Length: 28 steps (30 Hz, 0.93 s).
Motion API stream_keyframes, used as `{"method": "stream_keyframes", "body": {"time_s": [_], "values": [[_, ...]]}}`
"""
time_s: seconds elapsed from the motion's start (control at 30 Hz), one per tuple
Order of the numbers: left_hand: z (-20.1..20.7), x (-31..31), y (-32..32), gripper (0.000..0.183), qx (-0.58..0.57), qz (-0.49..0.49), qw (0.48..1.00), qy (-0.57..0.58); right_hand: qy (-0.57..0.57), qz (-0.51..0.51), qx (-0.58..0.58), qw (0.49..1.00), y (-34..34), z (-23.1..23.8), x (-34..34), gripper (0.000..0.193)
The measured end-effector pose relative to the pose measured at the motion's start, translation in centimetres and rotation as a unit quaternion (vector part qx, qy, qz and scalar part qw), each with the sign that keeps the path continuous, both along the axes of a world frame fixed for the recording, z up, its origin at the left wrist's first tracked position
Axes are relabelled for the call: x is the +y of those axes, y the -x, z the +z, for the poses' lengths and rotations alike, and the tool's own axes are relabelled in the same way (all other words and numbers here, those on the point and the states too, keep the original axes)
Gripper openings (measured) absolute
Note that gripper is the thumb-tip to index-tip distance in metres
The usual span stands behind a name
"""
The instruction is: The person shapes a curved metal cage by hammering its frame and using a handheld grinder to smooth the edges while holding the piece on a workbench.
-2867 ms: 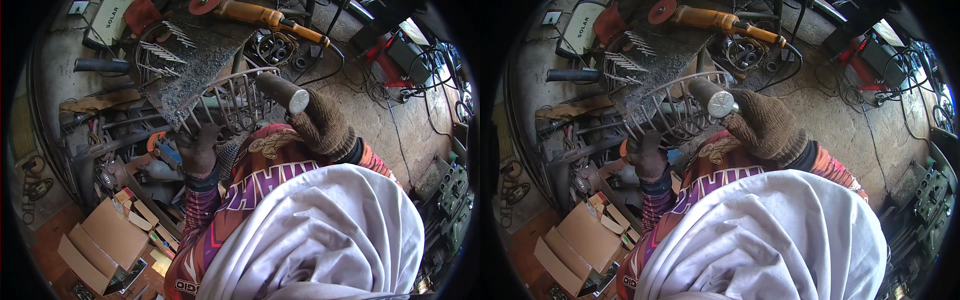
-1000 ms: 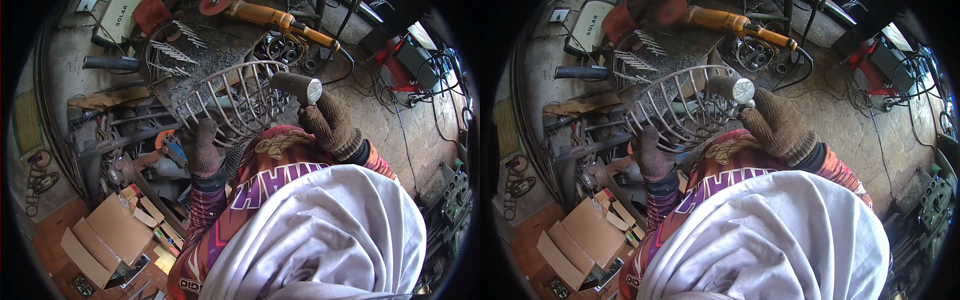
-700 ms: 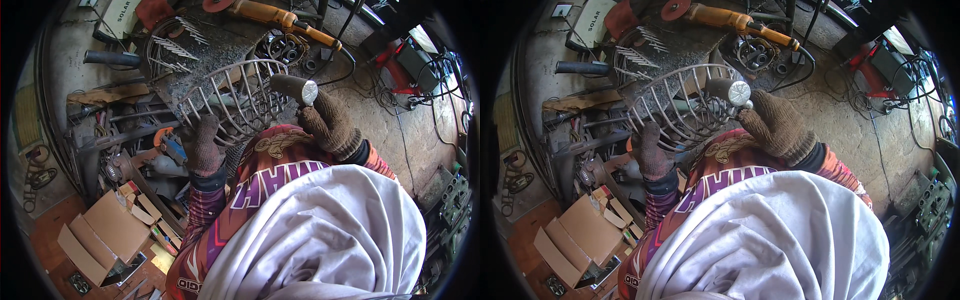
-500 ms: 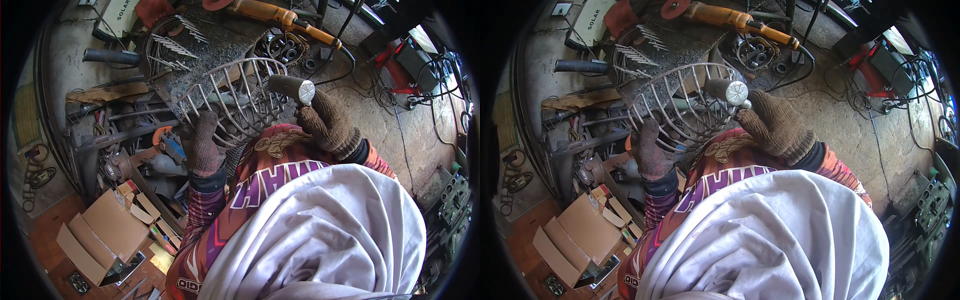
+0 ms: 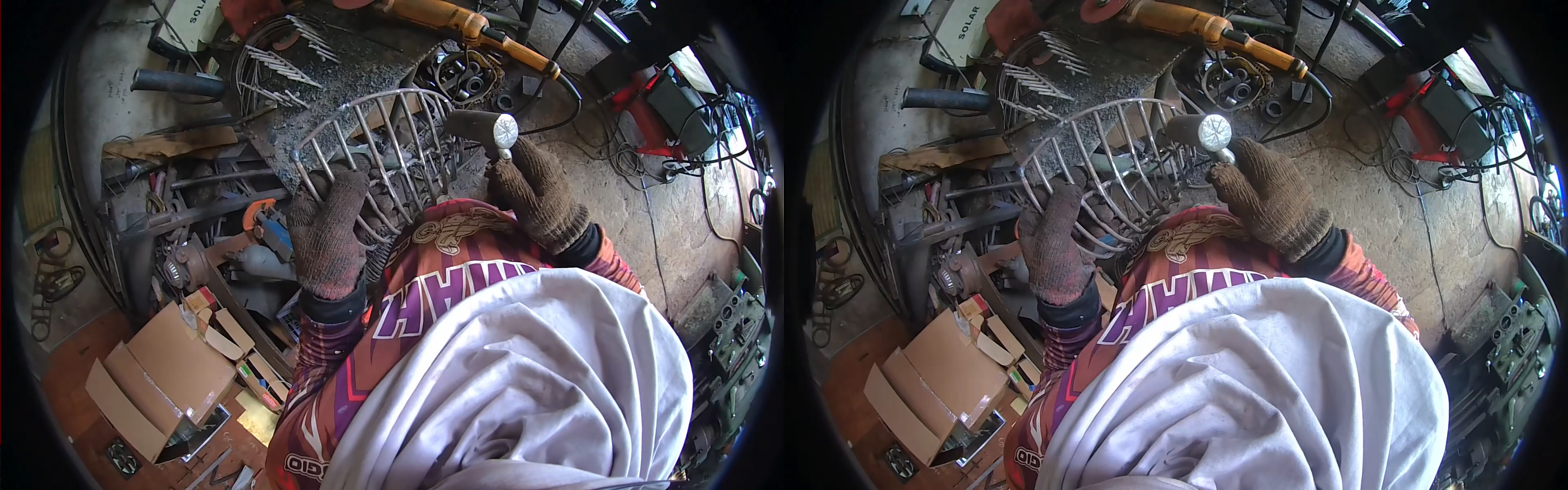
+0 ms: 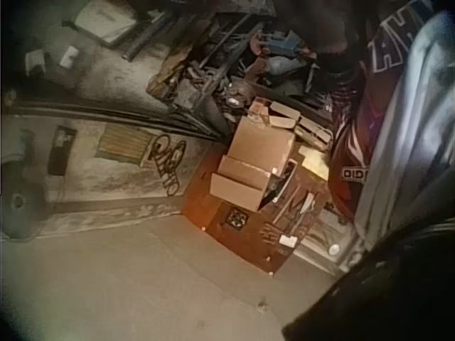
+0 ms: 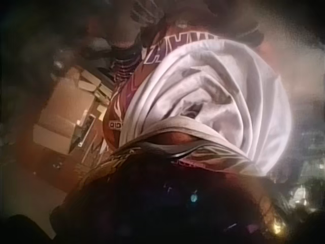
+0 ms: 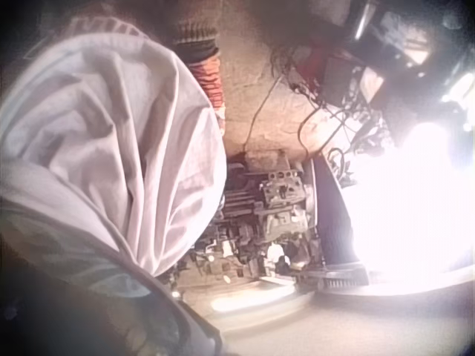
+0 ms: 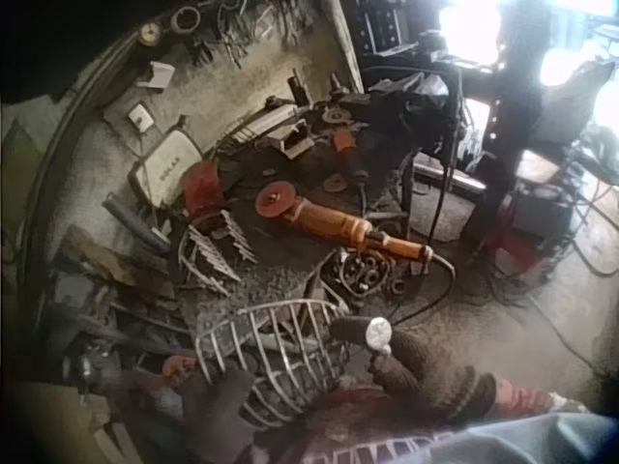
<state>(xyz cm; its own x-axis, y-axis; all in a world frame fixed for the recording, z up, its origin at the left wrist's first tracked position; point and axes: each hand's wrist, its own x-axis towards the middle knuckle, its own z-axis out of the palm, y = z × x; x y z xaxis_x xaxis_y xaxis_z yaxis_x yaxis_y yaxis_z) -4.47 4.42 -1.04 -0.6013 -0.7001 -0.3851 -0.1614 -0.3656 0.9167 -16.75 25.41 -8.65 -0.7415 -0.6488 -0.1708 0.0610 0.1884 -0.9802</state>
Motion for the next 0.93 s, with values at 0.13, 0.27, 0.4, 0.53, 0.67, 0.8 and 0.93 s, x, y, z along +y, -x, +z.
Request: {"method": "stream_keyframes", "body": {"time_s": [0.13, 0.27, 0.4, 0.53, 0.67, 0.8, 0.93], "values": [[-0.3, -0.2, -0.1, 0.014, 0.008, -0.034, 0.999, 0.021, -0.019, -0.004, 0.005, 1.0, 0.1, 0.4, 0.0, 0.028], [-1.9, -0.7, -0.7, 0.011, 0.004, -0.086, 0.992, 0.091, -0.014, -0.01, 0.078, 0.997, -0.1, -0.7, 0.1, 0.028], [-3.1, -0.6, -1.2, 0.009, 0.006, -0.149, 0.945, 0.292, -0.028, 0.002, 0.087, 0.996, -0.3, -0.1, 0.1, 0.029], [-2.8, -0.8, -1.3, 0.009, 0.003, -0.137, 0.977, 0.163, -0.019, 0.012, 0.077, 0.997, -0.2, 0.4, 0.2, 0.03], [-3.0, -0.9, -1.7, 0.012, 0.014, -0.121, 0.987, 0.107, -0.002, 0.013, 0.079, 0.997, -0.3, 0.5, 0.1, 0.034], [-3.2, -0.9, -1.8, 0.012, -0.004, -0.124, 0.987, 0.1, -0.026, 0.036, 0.15, 0.988, 0.1, 1.6, -0.2, 0.039], [-3.3, 0.0, -1.4, 0.016, 0.002, -0.165, 0.969, 0.184, -0.043, 0.055, 0.173, 0.982, 0.2, 2.9, -0.8, 0.048]]}}
